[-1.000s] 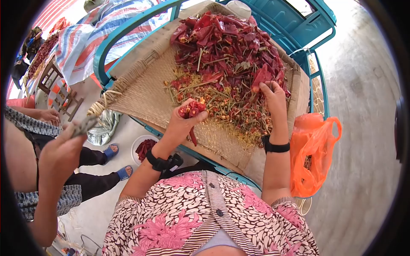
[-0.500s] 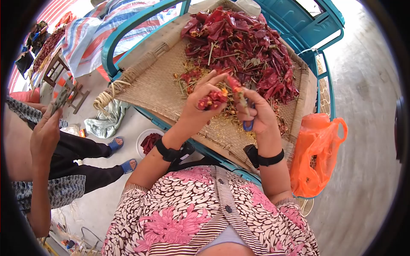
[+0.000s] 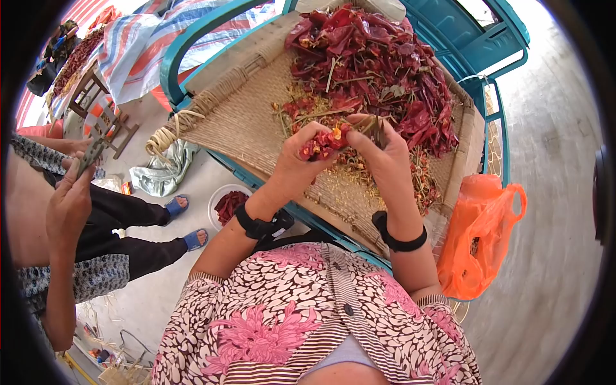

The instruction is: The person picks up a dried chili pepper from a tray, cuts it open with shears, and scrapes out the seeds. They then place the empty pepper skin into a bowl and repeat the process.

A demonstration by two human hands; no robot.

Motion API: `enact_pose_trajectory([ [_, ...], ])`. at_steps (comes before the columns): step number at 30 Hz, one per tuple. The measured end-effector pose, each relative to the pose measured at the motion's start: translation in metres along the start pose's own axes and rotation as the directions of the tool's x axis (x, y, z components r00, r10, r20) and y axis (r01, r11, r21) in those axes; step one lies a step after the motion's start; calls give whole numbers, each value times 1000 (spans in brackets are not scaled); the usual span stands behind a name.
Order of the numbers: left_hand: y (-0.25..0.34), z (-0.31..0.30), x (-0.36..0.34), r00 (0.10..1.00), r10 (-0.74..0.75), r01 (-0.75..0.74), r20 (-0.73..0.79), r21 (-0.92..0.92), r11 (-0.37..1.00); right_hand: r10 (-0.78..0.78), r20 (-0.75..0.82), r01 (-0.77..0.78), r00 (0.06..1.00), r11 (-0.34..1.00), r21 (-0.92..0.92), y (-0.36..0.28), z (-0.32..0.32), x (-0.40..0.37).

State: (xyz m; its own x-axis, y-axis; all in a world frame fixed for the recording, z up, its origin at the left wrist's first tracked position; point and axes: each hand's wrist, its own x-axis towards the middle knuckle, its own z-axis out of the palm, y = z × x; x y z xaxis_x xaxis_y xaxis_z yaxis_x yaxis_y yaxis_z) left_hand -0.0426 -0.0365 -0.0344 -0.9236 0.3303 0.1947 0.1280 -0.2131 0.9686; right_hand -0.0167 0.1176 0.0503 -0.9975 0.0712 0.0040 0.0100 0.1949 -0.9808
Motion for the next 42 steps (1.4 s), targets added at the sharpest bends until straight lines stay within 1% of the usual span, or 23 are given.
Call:
enact_pose_trajectory([
  [2,-6,-3,1,988,157,-155,-4,137,978,-44,-47,45,998,999,17,12,1,6],
  [5,7,-4,-4,998,-58,58,-36,1,998,-59,-18,58,998,996,-61,15,-1,9],
  [8,11,-7,3,998,-67,66,5,-243,968,1,102,3,995,999,-43,4,-1,9],
  [11,17,-7,5,987,-158,154,17,-342,927,4,140,9,990,996,-93,1,0,13],
  [13,27,-12,8,966,-240,258,100,-283,923,-14,182,35,983,993,-108,3,-2,16],
  [14,29,-14,8,949,-283,310,138,-252,917,-119,168,155,978,963,-220,6,-1,17],
  [18,9,1,8,991,-59,48,-118,-91,995,-497,197,502,845,612,-612,10,10,18],
  [19,4,4,8,988,-25,11,-151,-92,996,-571,219,540,791,485,-688,10,14,16],
  [20,2,5,9,983,10,-27,-181,-91,995,-571,226,538,789,466,-703,11,15,14],
  [22,14,1,6,982,-142,124,-125,-146,982,-571,242,534,785,425,-730,13,17,13],
  [23,18,-1,4,971,-217,199,-95,-170,965,-603,220,555,767,452,-698,18,17,14],
  [25,3,-2,3,974,-227,201,-25,-379,903,-661,165,594,732,499,-631,28,19,15],
  [27,-1,-1,2,976,-217,200,22,-494,846,-335,-13,325,942,920,-218,25,21,5],
  [28,2,0,0,977,-210,197,33,-510,837,-125,-26,126,992,991,33,18,23,0],
  [29,6,1,-1,978,-203,197,46,-526,828,-9,-37,15,999,985,174,6,24,-5],
  [32,11,0,-6,986,-152,164,65,-512,843,93,-31,-67,995,876,477,18,2,7],
  [33,12,-1,-7,986,-152,168,73,-500,850,117,-121,-47,986,882,469,19,-9,14],
  [36,17,-8,-11,978,-182,208,100,-463,862,135,-76,-101,988,935,341,10,-31,16],
  [37,19,-10,-11,970,-214,244,117,-452,858,132,-27,-123,991,968,217,2,-36,13],
  [39,24,-16,-12,958,-249,285,139,-400,871,-14,4,14,1000,987,-160,13,-35,22],
  [40,26,-19,-14,956,-256,292,144,-361,886,-80,37,88,996,936,-342,14,-33,24],
  [41,28,-23,-16,953,-263,299,151,-321,899,-21,-17,2,1000,673,-740,9,-36,17],
  [42,30,-28,-21,965,-229,257,124,-299,919,-7,-33,-21,999,654,-756,12,-38,18],
])
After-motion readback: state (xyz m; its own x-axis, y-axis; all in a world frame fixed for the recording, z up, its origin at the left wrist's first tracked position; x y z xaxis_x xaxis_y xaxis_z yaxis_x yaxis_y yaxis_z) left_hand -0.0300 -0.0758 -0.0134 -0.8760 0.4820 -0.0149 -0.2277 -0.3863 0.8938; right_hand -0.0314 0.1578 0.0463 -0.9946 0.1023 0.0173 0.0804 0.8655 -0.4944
